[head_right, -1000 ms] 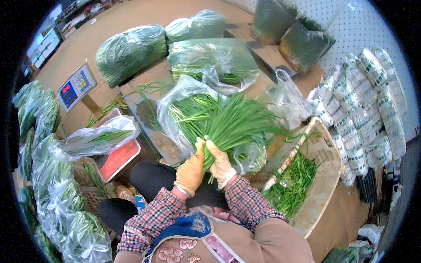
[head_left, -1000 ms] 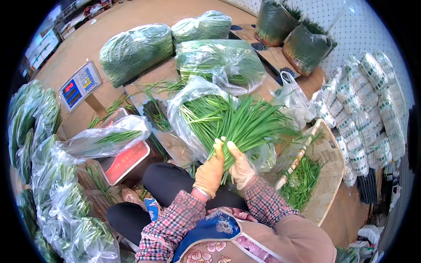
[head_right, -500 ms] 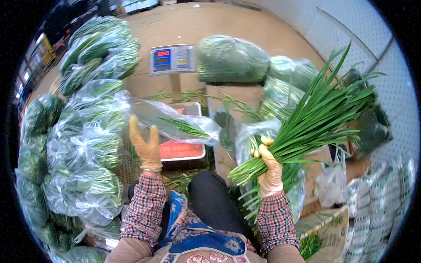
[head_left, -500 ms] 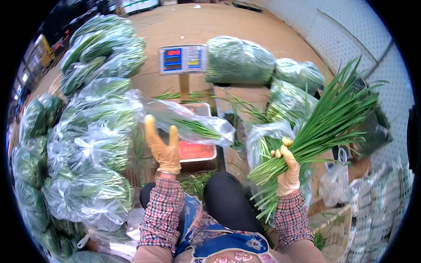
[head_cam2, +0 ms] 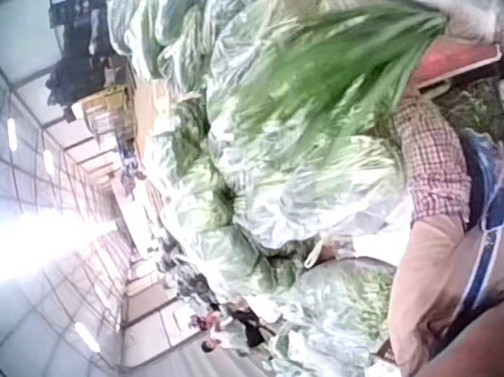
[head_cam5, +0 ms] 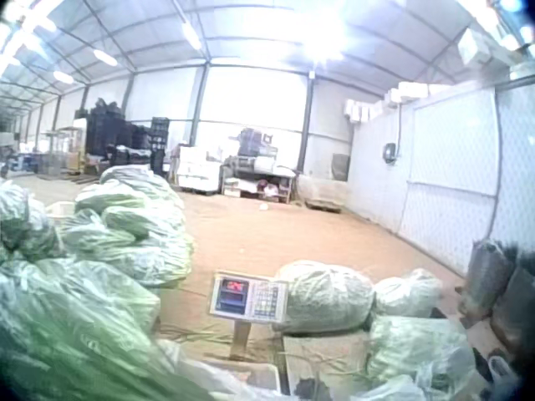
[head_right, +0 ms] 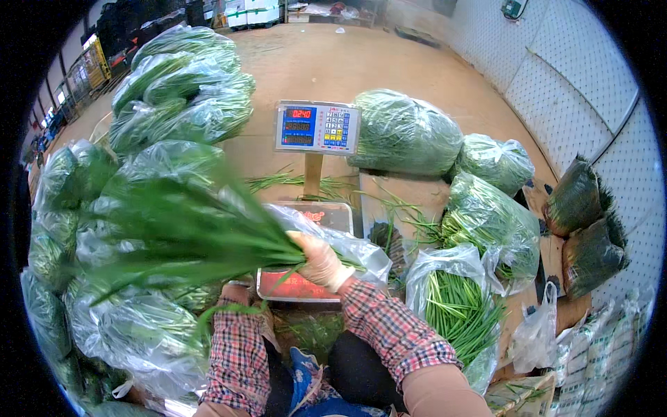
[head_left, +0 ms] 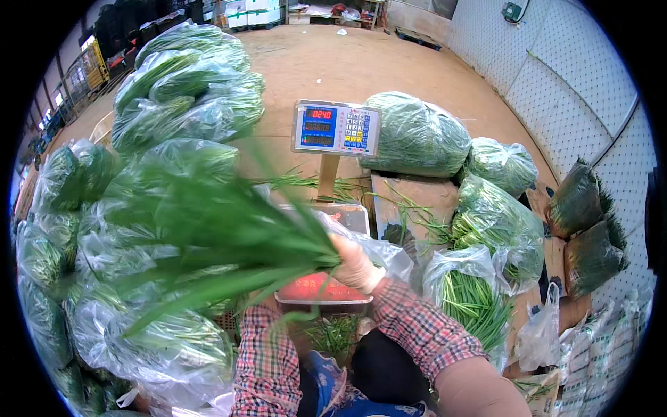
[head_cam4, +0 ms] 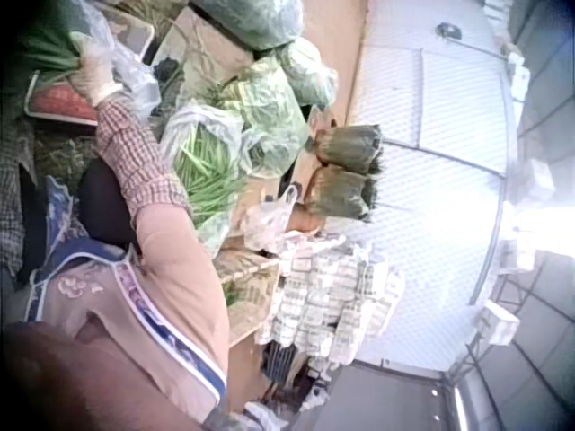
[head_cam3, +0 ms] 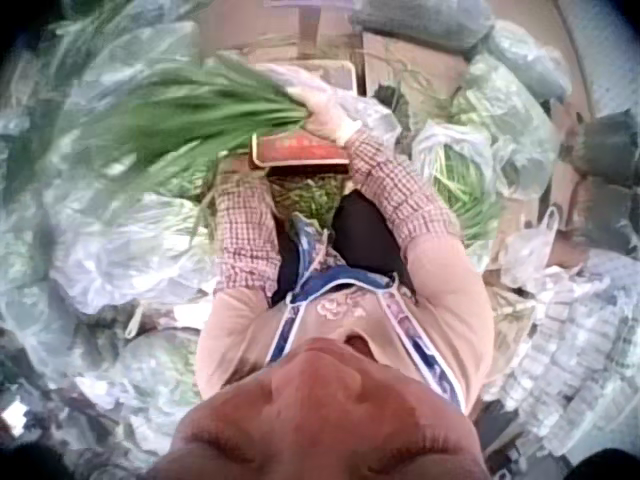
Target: The person bundles bunches of green onions, weighs them on a scale, and places them into plastic bags.
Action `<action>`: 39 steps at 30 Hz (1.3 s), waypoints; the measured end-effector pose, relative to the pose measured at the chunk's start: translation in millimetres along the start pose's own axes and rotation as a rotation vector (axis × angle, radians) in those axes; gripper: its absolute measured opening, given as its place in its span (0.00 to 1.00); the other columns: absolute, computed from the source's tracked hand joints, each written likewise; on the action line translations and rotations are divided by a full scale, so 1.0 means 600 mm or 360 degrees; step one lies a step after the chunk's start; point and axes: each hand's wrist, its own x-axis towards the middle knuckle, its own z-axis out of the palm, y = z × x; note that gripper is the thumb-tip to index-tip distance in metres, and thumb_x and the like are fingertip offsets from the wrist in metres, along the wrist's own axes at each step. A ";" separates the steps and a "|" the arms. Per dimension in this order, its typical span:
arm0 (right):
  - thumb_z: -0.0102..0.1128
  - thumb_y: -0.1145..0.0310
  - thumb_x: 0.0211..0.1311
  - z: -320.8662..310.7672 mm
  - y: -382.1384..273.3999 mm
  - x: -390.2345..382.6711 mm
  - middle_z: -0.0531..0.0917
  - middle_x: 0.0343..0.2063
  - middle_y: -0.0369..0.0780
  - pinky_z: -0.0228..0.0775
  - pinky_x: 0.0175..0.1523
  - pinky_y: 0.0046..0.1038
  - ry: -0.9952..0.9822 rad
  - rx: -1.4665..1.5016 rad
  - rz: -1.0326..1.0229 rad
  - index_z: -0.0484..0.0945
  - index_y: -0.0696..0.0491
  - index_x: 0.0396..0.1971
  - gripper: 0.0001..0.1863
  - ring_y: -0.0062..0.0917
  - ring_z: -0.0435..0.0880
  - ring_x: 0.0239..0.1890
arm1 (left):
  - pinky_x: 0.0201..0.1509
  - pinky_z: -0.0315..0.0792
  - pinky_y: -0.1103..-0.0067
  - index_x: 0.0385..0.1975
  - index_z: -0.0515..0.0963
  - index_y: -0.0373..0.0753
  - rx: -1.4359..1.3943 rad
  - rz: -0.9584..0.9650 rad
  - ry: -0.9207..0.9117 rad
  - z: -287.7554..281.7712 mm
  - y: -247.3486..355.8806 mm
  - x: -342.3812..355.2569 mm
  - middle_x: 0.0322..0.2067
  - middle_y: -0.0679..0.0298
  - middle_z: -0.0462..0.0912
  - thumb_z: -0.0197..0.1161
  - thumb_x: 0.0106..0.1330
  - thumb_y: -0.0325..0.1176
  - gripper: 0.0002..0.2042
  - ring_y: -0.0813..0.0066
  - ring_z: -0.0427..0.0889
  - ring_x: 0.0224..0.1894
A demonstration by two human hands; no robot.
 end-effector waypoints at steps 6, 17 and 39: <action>0.55 0.72 0.52 -0.015 0.174 -0.019 0.77 0.40 0.50 0.67 0.50 0.35 -0.0454 -0.0878 0.0767 0.71 0.53 0.46 0.18 0.41 0.76 0.46 | 0.36 0.62 0.79 0.42 0.68 0.34 -0.0626 -0.0098 -0.0012 -0.009 0.051 -0.017 0.33 0.63 0.71 0.56 0.56 0.26 0.13 0.74 0.66 0.31; 0.61 0.59 0.53 -0.115 0.073 -0.057 0.77 0.44 0.48 0.67 0.54 0.30 -0.0518 -0.0758 0.0670 0.64 0.57 0.56 0.32 0.37 0.76 0.49 | 0.52 0.64 0.79 0.46 0.68 0.33 0.0632 0.0645 0.0430 0.000 0.025 0.008 0.44 0.61 0.72 0.51 0.54 0.21 0.17 0.72 0.71 0.47; 0.56 0.57 0.56 -0.227 -0.203 -0.783 0.81 0.29 0.49 0.70 0.41 0.30 0.0701 -0.0933 0.2208 0.79 0.54 0.33 0.16 0.36 0.81 0.35 | 0.60 0.61 0.74 0.51 0.67 0.35 0.0069 -0.0892 -0.1127 0.294 -0.134 -0.517 0.51 0.57 0.71 0.54 0.59 0.23 0.18 0.66 0.69 0.55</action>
